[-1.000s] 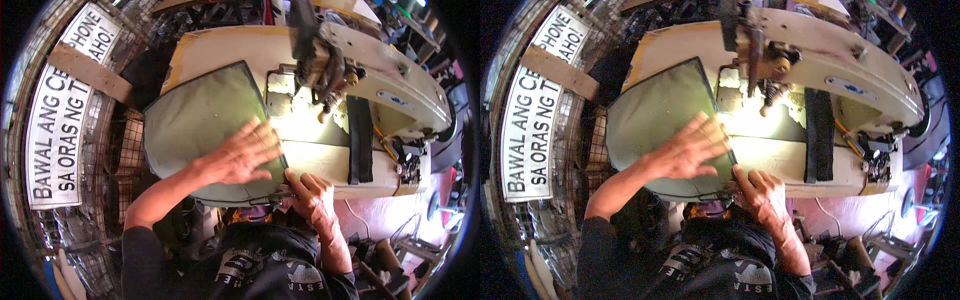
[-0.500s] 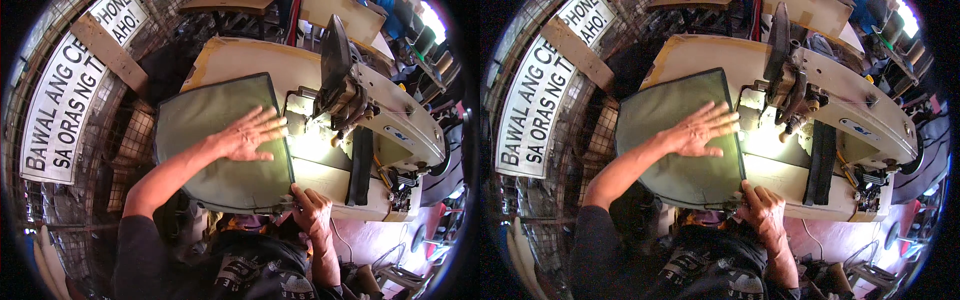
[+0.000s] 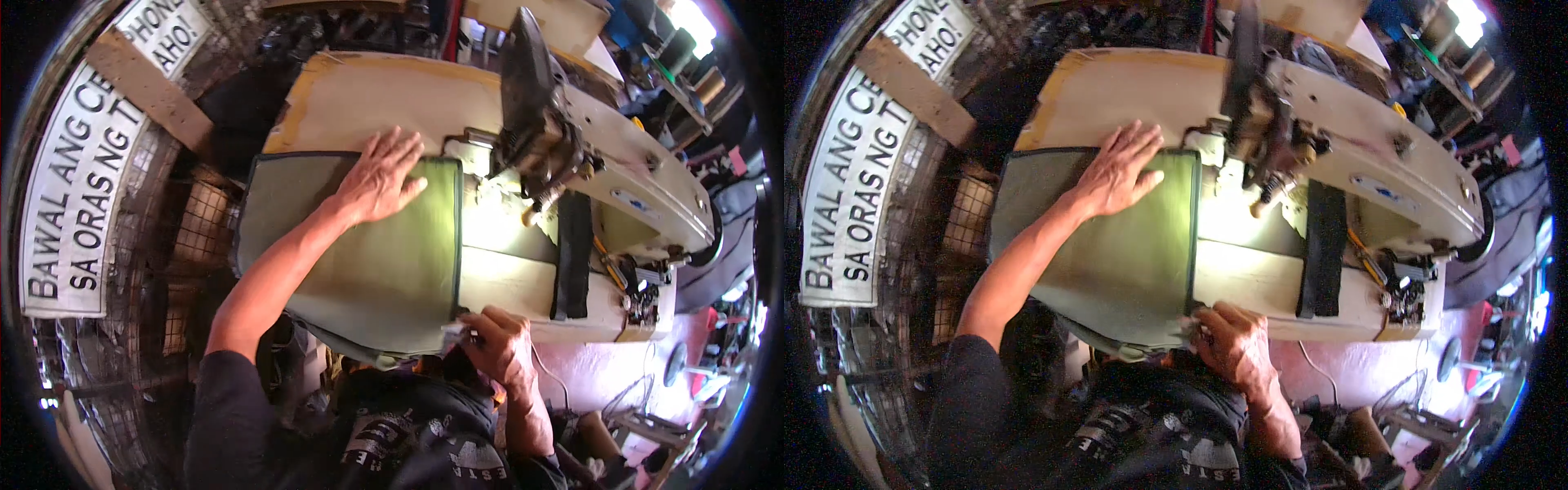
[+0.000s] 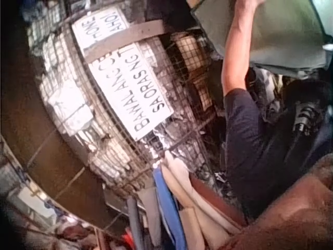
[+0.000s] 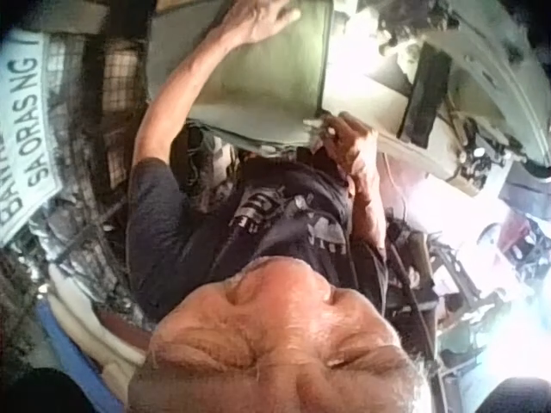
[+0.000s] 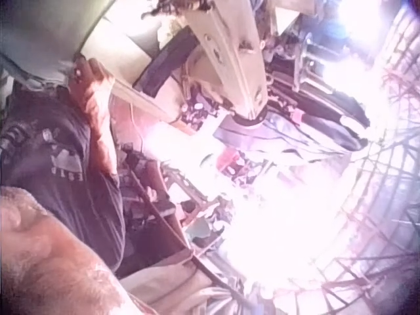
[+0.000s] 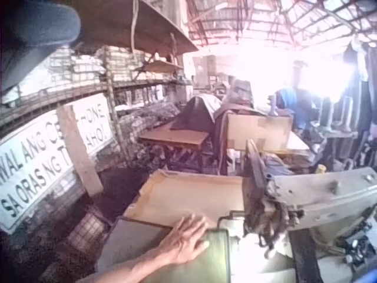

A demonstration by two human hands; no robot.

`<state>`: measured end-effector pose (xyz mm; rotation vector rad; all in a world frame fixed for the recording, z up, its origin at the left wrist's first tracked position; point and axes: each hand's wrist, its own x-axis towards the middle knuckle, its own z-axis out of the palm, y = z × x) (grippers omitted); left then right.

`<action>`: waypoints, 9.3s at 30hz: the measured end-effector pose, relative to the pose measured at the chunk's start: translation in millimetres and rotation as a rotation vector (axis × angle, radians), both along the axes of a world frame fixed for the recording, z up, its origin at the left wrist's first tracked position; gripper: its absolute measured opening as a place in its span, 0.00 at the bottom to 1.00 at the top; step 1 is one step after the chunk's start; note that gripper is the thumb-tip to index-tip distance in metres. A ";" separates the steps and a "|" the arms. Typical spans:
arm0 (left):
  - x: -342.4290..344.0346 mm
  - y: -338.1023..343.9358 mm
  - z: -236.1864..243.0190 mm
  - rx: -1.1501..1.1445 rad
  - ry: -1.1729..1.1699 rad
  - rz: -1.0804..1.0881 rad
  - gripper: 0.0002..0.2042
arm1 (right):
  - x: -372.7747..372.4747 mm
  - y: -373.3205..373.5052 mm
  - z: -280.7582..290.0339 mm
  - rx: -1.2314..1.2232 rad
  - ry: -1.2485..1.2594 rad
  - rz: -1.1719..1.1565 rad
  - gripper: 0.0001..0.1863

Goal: Sewing the edges and assembly of a green leather bag using an industrial sewing machine.

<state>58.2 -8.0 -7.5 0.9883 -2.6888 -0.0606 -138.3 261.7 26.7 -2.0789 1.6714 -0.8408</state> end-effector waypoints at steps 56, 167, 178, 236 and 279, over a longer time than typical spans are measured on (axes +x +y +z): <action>-75.8 80.8 13.5 -0.017 0.219 -0.444 0.12 | -42.6 -60.2 -8.6 0.186 -0.194 -0.438 0.16; 95.6 22.5 223.7 -0.434 1.223 0.062 0.11 | 36.8 23.1 3.4 0.134 -0.475 -0.349 0.12; 179.0 135.9 -14.9 -0.121 0.276 0.636 0.20 | 11.8 8.0 -6.8 0.216 -0.290 -0.494 0.07; -48.5 103.7 20.4 0.256 0.331 -0.217 0.03 | 0.5 -26.3 -1.5 -0.061 -0.020 -0.473 0.14; -83.0 164.9 17.6 0.201 0.361 -0.189 0.06 | -10.8 16.6 -14.3 -0.088 0.105 -0.572 0.17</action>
